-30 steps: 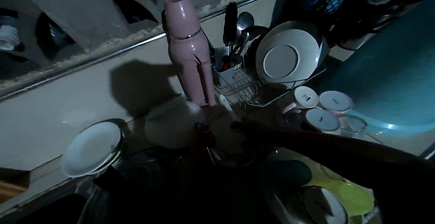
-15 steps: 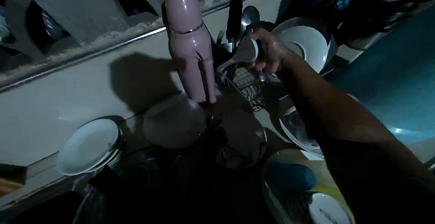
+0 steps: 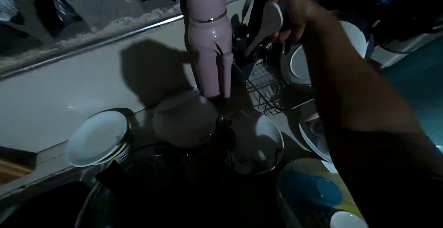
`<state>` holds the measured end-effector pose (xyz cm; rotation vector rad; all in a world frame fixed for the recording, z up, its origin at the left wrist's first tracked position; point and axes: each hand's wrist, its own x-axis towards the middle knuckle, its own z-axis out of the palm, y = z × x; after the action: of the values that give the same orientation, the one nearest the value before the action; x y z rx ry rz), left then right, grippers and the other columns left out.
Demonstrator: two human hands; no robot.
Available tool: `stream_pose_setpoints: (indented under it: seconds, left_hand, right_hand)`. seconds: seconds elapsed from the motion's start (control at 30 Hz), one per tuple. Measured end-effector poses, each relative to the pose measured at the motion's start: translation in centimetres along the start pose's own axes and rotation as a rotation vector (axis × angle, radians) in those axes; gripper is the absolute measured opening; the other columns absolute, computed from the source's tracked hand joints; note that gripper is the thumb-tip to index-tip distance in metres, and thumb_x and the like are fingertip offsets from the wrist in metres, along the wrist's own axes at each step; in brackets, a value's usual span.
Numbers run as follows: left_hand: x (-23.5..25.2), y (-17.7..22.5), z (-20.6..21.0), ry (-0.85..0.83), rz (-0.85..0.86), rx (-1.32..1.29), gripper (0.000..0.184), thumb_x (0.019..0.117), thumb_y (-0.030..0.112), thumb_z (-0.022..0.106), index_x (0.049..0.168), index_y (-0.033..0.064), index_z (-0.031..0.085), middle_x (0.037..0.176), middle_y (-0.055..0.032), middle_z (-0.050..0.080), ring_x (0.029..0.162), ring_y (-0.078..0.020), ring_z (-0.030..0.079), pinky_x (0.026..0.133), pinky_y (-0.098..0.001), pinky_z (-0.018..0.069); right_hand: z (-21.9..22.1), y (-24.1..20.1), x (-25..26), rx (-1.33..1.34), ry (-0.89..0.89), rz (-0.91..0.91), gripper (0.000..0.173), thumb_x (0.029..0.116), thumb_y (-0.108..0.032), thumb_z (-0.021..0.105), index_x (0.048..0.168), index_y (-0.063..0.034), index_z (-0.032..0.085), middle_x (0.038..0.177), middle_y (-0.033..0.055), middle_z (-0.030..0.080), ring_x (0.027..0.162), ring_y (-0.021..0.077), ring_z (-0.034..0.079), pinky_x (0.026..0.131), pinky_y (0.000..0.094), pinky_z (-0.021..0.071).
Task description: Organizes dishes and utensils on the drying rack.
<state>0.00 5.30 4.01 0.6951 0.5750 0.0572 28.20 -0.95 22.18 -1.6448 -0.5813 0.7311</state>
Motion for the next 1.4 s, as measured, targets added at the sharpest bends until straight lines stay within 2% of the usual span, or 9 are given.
stream_pose_setpoints:
  seconds: [0.17,0.3,0.5,0.7,0.83,1.0,1.1,1.2,1.4]
  left_hand:
    - [2.7,-1.1,-0.3,-0.007,-0.063,-0.074,0.022,0.1095,0.023,0.041,0.097,0.0088,0.052,0.060,0.0018,0.050,0.042,-0.0051,0.049,0.038,-0.0181,0.0442]
    - [4.0,-2.1,-0.4,-0.025,-0.004,-0.069,0.025,0.1110,0.026,0.039,0.112,0.0069,0.055,0.061,0.0003,0.054,0.043,-0.0082,0.051,0.040,-0.0215,0.0458]
    - [2.6,-1.6,-0.2,-0.055,0.112,0.091,0.034,0.1133,0.021,0.030,0.133,0.0002,0.049,0.071,-0.0013,0.054,0.052,-0.0092,0.054,0.047,-0.0221,0.0486]
    - [4.3,-1.6,-1.5,-0.021,0.094,-0.078,0.023,0.1099,0.023,0.042,0.110,0.0049,0.057,0.062,-0.0010,0.052,0.045,-0.0099,0.052,0.043,-0.0233,0.0483]
    - [3.6,-1.5,0.1,-0.100,0.078,-0.139,0.031,0.1119,0.022,0.032,0.099,0.0062,0.055,0.060,-0.0003,0.053,0.045,-0.0087,0.053,0.043,-0.0213,0.0481]
    - [1.8,-1.2,3.2,-0.013,0.017,-0.131,0.034,0.1127,0.024,0.027,0.094,0.0065,0.049,0.054,0.0009,0.045,0.038,-0.0058,0.045,0.037,-0.0170,0.0402]
    - [1.5,-1.4,2.9,-0.013,0.031,-0.102,0.031,0.1127,0.022,0.026,0.105,0.0059,0.051,0.058,0.0022,0.047,0.042,-0.0045,0.046,0.039,-0.0165,0.0418]
    - [1.3,-1.4,2.4,0.029,0.066,-0.082,0.031,0.1127,0.022,0.026,0.107,0.0050,0.052,0.062,0.0008,0.049,0.044,-0.0061,0.049,0.041,-0.0178,0.0452]
    - [3.2,-1.3,0.2,0.045,0.032,-0.133,0.028,0.1118,0.023,0.033,0.102,0.0069,0.053,0.061,0.0000,0.053,0.042,-0.0069,0.050,0.039,-0.0192,0.0447]
  right_hand:
    - [2.1,4.4,3.4,0.090,0.116,-0.020,0.043,0.1061,-0.055,0.033,0.109,-0.0187,0.056,0.075,0.0000,0.056,0.053,0.0093,0.052,0.047,0.0263,0.0481]
    - [5.4,5.8,4.4,-0.054,0.281,0.008,0.074,0.1057,-0.064,0.031,0.146,-0.0046,0.049,0.142,0.0228,0.054,0.122,0.0347,0.059,0.097,0.0554,0.0513]
    - [6.9,6.3,5.6,0.039,0.283,0.024,0.068,0.1090,-0.058,0.025,0.154,-0.0081,0.035,0.126,0.0200,0.057,0.089,0.0252,0.062,0.076,0.0409,0.0543]
    - [4.8,7.3,2.2,-0.241,0.357,-0.105,0.063,0.1053,-0.042,0.052,0.152,-0.0061,0.030,0.120,0.0233,0.061,0.091,0.0310,0.066,0.078,0.0492,0.0553]
    - [3.0,5.9,-2.1,-0.232,0.269,-0.098,0.064,0.1090,-0.053,0.035,0.159,-0.0145,0.023,0.128,0.0223,0.055,0.092,0.0285,0.059,0.077,0.0467,0.0510]
    - [1.7,6.7,-4.0,-0.180,0.262,-0.163,0.041,0.1138,-0.038,0.027,0.138,-0.0119,0.047,0.079,0.0035,0.050,0.055,0.0115,0.047,0.051,0.0282,0.0437]
    - [2.4,8.4,-3.8,-0.108,0.190,-0.276,0.033,0.1123,-0.026,0.040,0.130,-0.0039,0.057,0.109,0.0082,0.061,0.084,0.0127,0.061,0.075,0.0342,0.0560]
    - [3.7,9.8,-2.2,-0.298,0.192,-0.561,0.024,0.1057,-0.017,0.055,0.109,0.0014,0.070,0.101,0.0071,0.067,0.085,0.0053,0.059,0.080,0.0262,0.0498]
    - [5.4,8.7,3.0,-0.484,0.501,-0.636,0.029,0.1036,-0.014,0.057,0.125,-0.0020,0.072,0.120,0.0188,0.072,0.112,0.0293,0.069,0.103,0.0439,0.0492]
